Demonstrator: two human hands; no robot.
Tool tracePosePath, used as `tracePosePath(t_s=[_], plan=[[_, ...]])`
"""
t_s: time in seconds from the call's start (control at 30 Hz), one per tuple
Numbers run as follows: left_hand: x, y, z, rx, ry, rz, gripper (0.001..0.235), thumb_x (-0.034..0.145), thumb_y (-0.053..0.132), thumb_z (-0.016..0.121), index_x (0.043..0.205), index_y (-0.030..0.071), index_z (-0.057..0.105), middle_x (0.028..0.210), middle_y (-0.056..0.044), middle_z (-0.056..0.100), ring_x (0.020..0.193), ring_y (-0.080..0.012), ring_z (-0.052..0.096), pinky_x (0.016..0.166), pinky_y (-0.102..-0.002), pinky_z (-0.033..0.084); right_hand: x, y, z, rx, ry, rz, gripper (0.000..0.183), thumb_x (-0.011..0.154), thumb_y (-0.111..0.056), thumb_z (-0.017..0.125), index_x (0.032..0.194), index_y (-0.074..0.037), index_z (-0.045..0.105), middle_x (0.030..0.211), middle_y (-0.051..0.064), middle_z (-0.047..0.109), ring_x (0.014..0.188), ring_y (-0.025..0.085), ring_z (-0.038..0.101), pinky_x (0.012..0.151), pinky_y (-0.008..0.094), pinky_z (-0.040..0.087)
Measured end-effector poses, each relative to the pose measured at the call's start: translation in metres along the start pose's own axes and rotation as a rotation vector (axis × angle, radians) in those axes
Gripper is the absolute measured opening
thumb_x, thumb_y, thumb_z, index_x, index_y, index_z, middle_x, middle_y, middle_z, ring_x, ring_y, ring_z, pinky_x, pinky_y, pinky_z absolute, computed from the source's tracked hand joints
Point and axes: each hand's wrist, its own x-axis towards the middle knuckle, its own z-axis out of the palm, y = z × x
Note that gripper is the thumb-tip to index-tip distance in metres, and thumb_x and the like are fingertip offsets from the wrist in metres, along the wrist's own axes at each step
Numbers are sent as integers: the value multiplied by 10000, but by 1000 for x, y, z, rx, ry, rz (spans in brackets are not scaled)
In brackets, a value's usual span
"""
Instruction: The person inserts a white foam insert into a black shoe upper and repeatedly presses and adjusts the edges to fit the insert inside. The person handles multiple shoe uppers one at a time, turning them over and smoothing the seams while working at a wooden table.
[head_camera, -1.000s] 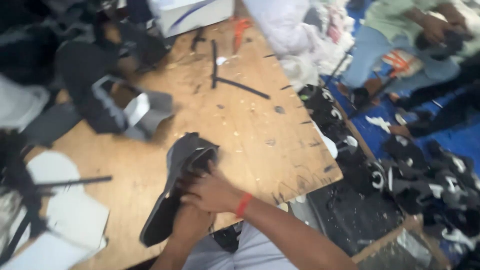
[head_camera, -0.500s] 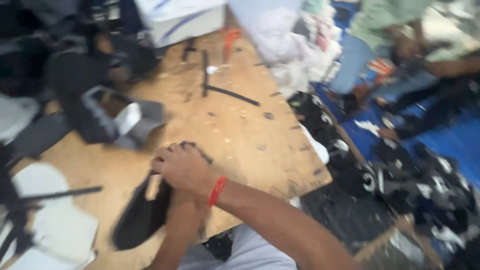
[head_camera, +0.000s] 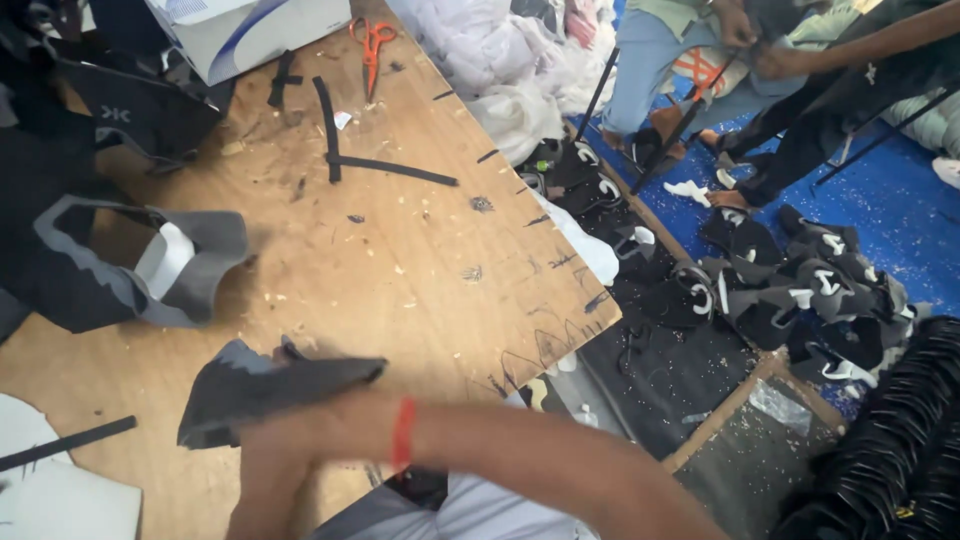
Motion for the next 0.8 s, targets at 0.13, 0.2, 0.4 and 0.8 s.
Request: tracePosePath(t_s=[0.13, 0.2, 0.4, 0.8], plan=[[14, 0, -12, -82, -84, -231, 396, 1024, 158, 488, 1364, -14, 594, 1338, -295, 592, 1224, -462, 568, 1051, -511, 438, 55, 6, -23, -1134, -499, 168, 381, 901, -265, 596, 1253, -147, 681, 1339, 130, 671, 1270, 331, 635, 1097, 411, 525], [23, 12, -24, 10, 32, 145, 381, 974, 159, 519, 1286, -39, 614, 1321, -291, 608, 1244, -483, 550, 1078, -528, 422, 43, 47, -21, -798, -207, 286, 377, 994, -139, 519, 1342, -64, 640, 1393, 198, 635, 1301, 345, 600, 1100, 419, 507], [26, 12, -5, 194, 83, 134, 495, 893, 328, 630, 1228, -36, 608, 1275, -296, 599, 1211, -487, 543, 1071, -534, 423, 32, 19, -34, -890, -253, 206, 475, 912, -199, 501, 1371, -160, 618, 1510, 98, 583, 1442, 314, 510, 1153, 548, 435], [0, 4, 7, 12, -138, 287, 475, 903, 198, 559, 1291, -76, 554, 1299, -347, 548, 1235, -537, 471, 1061, -539, 358, 19, 18, -43, -1030, -143, 319, 326, 905, -326, 576, 1209, -224, 639, 1164, 33, 640, 1106, 255, 623, 892, 456, 475]])
